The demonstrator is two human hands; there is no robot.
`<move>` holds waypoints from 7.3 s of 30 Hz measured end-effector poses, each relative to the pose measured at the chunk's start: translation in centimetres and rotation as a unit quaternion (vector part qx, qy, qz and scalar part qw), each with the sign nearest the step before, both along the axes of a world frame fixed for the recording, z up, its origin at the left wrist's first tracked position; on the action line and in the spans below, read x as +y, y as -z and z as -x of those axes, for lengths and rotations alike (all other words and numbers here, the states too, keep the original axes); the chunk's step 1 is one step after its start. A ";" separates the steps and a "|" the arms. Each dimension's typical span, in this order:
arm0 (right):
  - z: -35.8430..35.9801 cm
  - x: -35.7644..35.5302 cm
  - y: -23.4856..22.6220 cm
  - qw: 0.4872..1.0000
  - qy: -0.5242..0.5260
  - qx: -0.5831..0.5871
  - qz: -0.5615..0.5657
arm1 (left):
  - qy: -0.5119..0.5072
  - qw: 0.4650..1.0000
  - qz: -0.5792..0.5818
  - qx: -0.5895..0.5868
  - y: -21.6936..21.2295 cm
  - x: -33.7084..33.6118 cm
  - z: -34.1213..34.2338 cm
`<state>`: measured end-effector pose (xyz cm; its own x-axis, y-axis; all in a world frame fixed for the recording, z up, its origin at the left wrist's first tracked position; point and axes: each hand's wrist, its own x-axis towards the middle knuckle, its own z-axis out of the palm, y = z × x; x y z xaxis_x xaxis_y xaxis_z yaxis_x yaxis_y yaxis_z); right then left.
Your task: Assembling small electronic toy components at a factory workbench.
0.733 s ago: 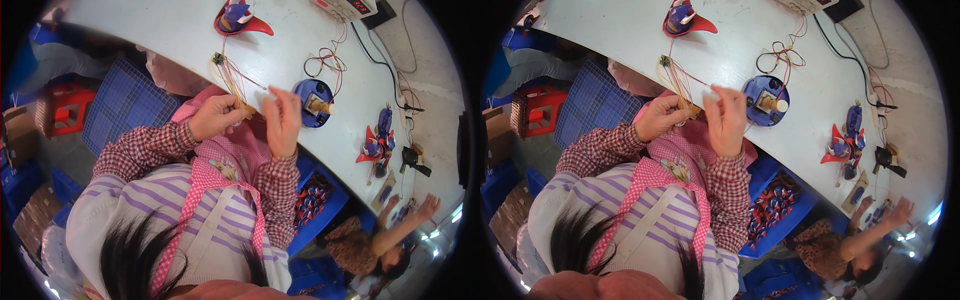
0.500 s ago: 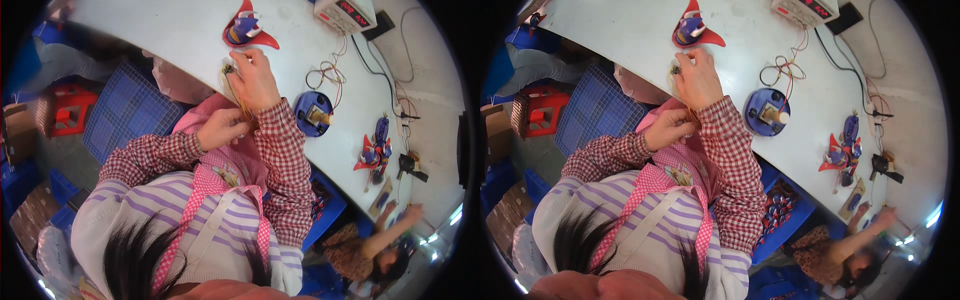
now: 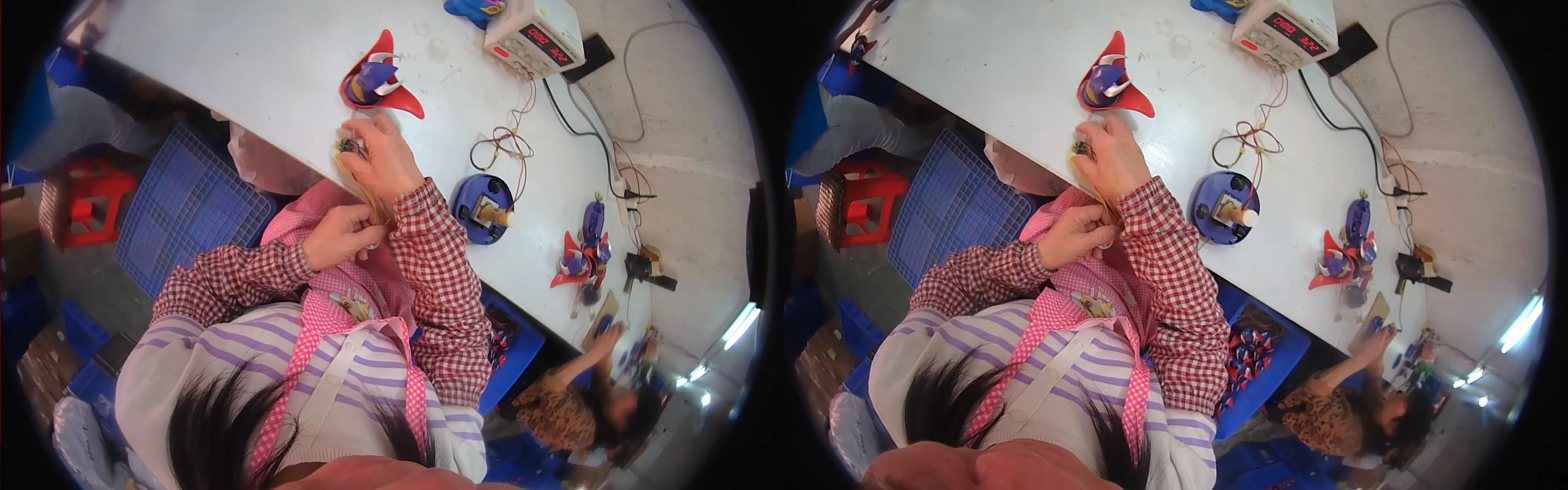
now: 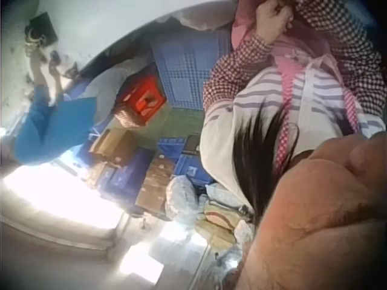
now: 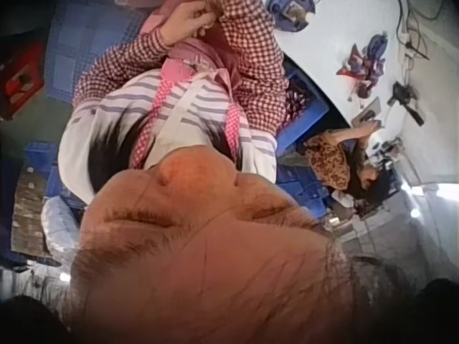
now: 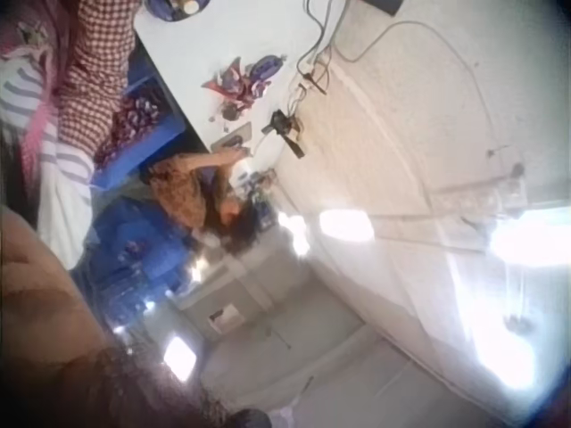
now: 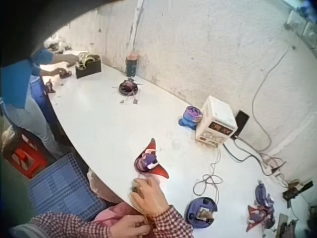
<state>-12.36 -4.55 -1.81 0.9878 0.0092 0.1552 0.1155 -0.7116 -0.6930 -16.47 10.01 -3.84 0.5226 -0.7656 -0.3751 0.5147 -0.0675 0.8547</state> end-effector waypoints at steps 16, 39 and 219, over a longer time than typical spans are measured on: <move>17.2 -6.0 -3.7 0.925 0.331 -0.129 -0.132 | 0.238 0.929 -0.157 -0.237 -4.8 -6.6 -10.2; 13.5 -9.5 -1.6 0.945 0.308 -0.093 0.050 | -0.016 0.696 -0.062 -0.715 1.5 -15.5 -0.1; 27.6 -39.8 -0.5 0.797 0.594 -0.102 0.040 | 0.247 0.639 0.175 -0.707 -13.7 -30.9 2.2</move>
<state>-39.99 -44.33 -1.34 0.2614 -0.8959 0.3593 -0.5684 -0.4437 -0.6929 -18.65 -20.92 9.85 -0.1888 -0.8761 0.4435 -0.7992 0.3995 0.4490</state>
